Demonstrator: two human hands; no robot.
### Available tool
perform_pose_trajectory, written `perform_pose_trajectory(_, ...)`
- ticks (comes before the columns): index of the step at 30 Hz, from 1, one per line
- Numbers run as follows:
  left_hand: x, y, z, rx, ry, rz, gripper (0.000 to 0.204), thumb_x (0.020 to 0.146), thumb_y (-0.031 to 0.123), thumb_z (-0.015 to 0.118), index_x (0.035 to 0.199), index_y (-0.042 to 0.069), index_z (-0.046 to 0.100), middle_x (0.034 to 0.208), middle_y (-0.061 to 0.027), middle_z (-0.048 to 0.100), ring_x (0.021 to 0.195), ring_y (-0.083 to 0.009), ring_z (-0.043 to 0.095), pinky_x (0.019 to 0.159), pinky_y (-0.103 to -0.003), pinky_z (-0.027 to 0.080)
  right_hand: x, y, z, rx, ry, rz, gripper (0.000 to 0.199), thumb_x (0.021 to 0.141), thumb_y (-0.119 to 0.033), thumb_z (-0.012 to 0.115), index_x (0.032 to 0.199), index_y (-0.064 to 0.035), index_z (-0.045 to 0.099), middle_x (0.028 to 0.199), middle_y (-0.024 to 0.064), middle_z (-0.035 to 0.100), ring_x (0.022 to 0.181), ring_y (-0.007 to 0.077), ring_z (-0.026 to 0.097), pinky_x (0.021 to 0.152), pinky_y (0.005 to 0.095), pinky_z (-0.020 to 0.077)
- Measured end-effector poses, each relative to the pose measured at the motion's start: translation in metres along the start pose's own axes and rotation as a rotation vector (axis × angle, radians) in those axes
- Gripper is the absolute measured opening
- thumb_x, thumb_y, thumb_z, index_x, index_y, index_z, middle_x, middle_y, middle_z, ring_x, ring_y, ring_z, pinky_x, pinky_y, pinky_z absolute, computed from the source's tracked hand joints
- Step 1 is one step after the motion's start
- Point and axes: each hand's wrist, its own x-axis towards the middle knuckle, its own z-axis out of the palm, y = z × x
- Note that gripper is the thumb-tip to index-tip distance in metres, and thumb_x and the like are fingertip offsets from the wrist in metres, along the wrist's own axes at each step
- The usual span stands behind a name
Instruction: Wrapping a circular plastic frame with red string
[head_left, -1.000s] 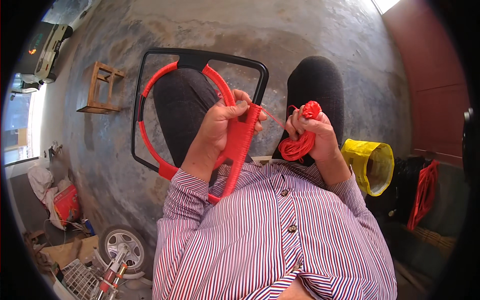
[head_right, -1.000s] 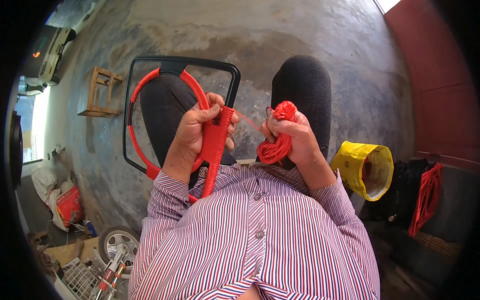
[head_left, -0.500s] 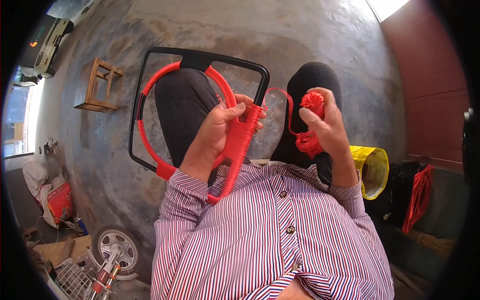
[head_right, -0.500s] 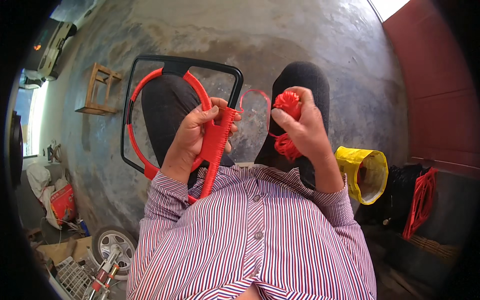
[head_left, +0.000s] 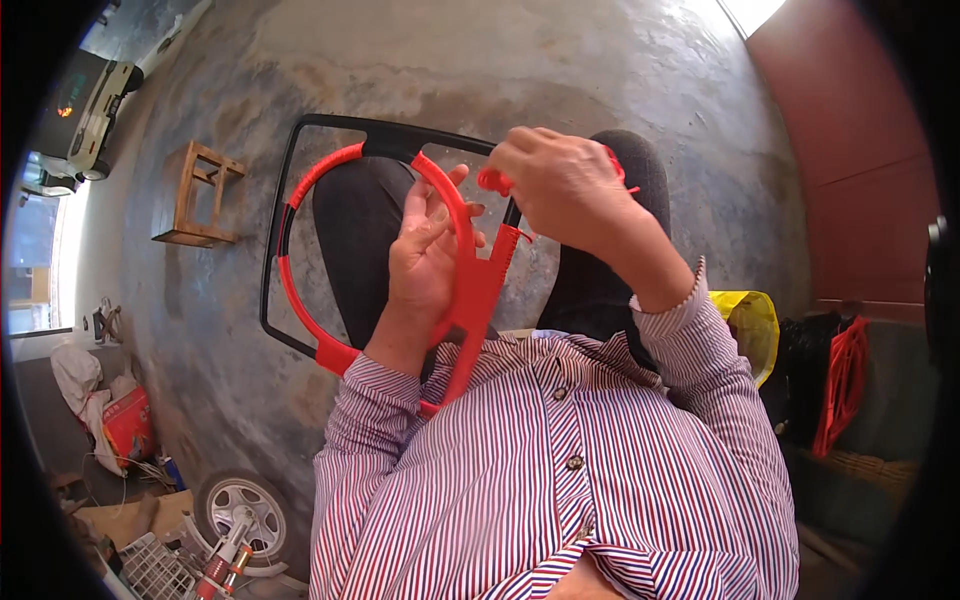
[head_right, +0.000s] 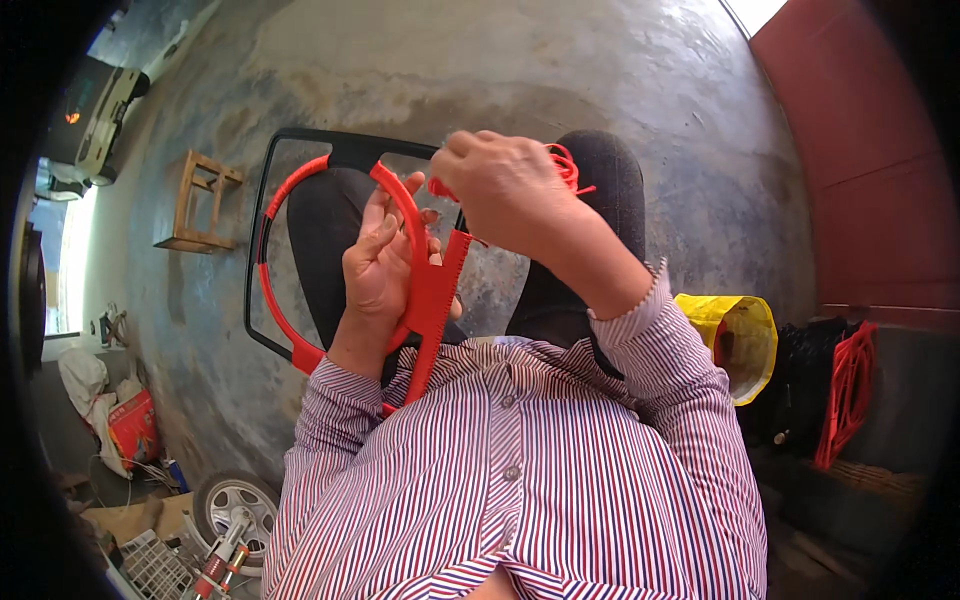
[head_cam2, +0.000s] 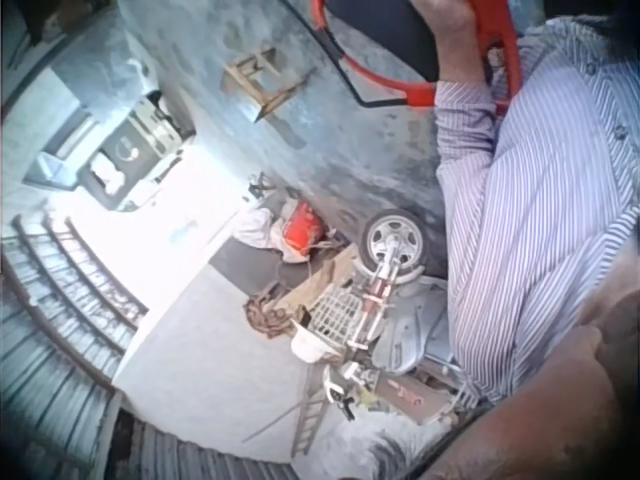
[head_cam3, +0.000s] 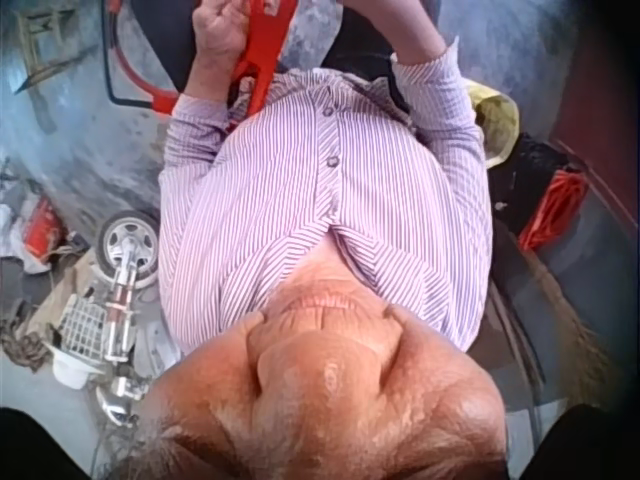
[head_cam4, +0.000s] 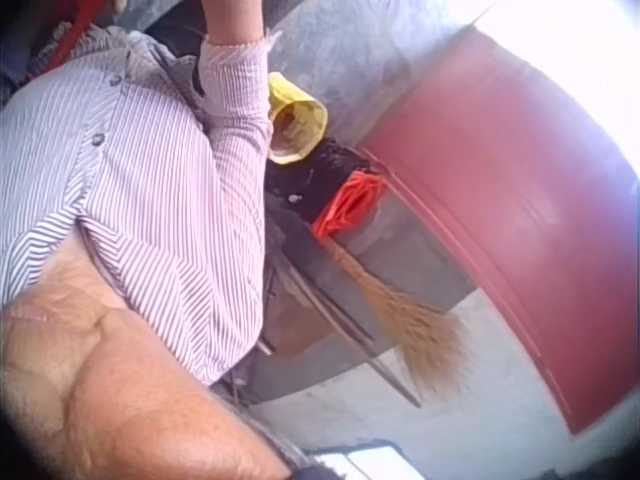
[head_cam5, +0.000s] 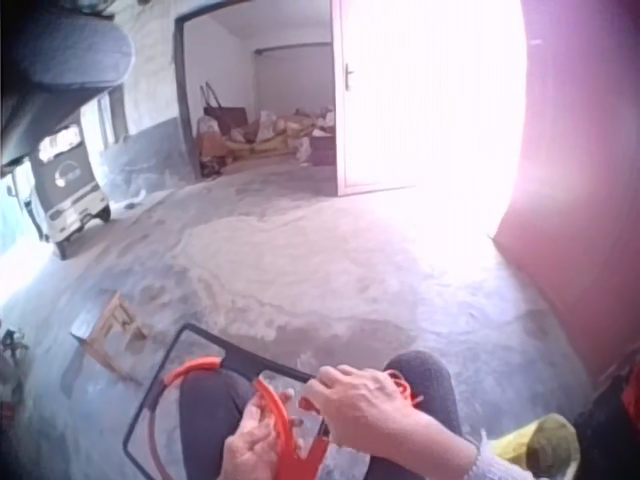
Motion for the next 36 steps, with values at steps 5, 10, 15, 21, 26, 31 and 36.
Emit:
perform_pose_trajectory(5, 0.004, -0.007, -0.002, -0.087, -0.069, -0.035, 0.071, 0.095, 0.018, 0.060, 0.154, 0.009, 0.022, 0.146, -0.0168, 0.047, 0.120, -0.0295, 0.056, 0.095, -0.043, 0.049, 0.012, 0.000, 0.014, -0.061, -0.120, -0.046, 0.034, 0.077, -0.019, 0.077, 0.110, -0.0121, 0.073, 0.108, 0.0037, 0.067, 0.109, 0.0248, 0.062, 0.083, 0.0379, 0.0547)
perform_pose_trajectory(10, 0.005, -0.005, -0.004, -0.074, -0.051, -0.095, 0.065, 0.093, 0.030, 0.061, 0.148, 0.004, 0.038, 0.145, -0.0203, 0.049, 0.124, -0.0333, 0.055, 0.100, -0.045, 0.048, 0.000, 0.008, 0.014, 0.118, 0.548, -0.006, 0.033, 0.077, -0.018, 0.080, 0.107, -0.0088, 0.071, 0.112, 0.0085, 0.068, 0.112, 0.0258, 0.062, 0.086, 0.0366, 0.0538)
perform_pose_trajectory(15, 0.005, -0.005, -0.009, -0.026, -0.098, -0.214, 0.059, 0.095, 0.037, 0.055, 0.137, -0.004, 0.052, 0.133, -0.0208, 0.060, 0.116, -0.0309, 0.061, 0.103, -0.044, 0.048, -0.039, 0.027, 0.012, 0.426, 0.695, 0.169, 0.023, 0.072, -0.004, 0.079, 0.093, -0.0046, 0.068, 0.107, 0.0130, 0.067, 0.097, 0.0283, 0.066, 0.085, 0.0380, 0.0538)
perform_pose_trajectory(21, 0.006, 0.001, 0.001, 0.020, -0.086, -0.250, 0.060, 0.096, 0.040, 0.050, 0.133, -0.007, 0.054, 0.128, -0.0233, 0.062, 0.110, -0.0306, 0.064, 0.091, -0.048, 0.057, -0.052, 0.007, 0.047, 0.251, 0.332, 0.191, 0.032, 0.074, -0.018, 0.080, 0.101, -0.0041, 0.072, 0.105, 0.0116, 0.068, 0.097, 0.0303, 0.066, 0.087, 0.0397, 0.0536)
perform_pose_trajectory(26, 0.005, -0.004, -0.017, -0.082, -0.137, -0.399, 0.064, 0.097, 0.043, 0.050, 0.134, -0.009, 0.051, 0.119, -0.0253, 0.063, 0.097, -0.0332, 0.069, 0.059, -0.056, 0.063, -0.049, 0.010, 0.063, 0.472, 0.310, 0.226, 0.039, 0.075, -0.018, 0.079, 0.108, 0.0007, 0.069, 0.108, 0.0116, 0.068, 0.090, 0.0277, 0.067, 0.084, 0.0368, 0.0541)
perform_pose_trajectory(31, 0.006, -0.006, -0.020, -0.127, -0.088, -0.407, 0.063, 0.097, 0.042, 0.053, 0.135, -0.009, 0.049, 0.117, -0.0254, 0.063, 0.098, -0.0347, 0.069, 0.057, -0.057, 0.063, -0.067, 0.031, 0.066, 1.282, 0.412, 0.494, 0.025, 0.081, -0.006, 0.066, 0.103, 0.0027, 0.069, 0.093, 0.0039, 0.067, 0.078, 0.0081, 0.056, 0.068, 0.0227, 0.0464)
perform_pose_trajectory(36, 0.008, -0.009, -0.017, 0.064, -0.088, -0.333, 0.056, 0.098, 0.035, 0.056, 0.135, -0.007, 0.050, 0.119, -0.0239, 0.063, 0.104, -0.0342, 0.068, 0.064, -0.055, 0.064, -0.077, 0.043, 0.055, 1.856, 0.424, 0.498, 0.019, 0.090, -0.007, 0.055, 0.102, 0.0032, 0.066, 0.096, 0.0104, 0.070, 0.076, 0.0141, 0.064, 0.070, 0.0250, 0.0523)
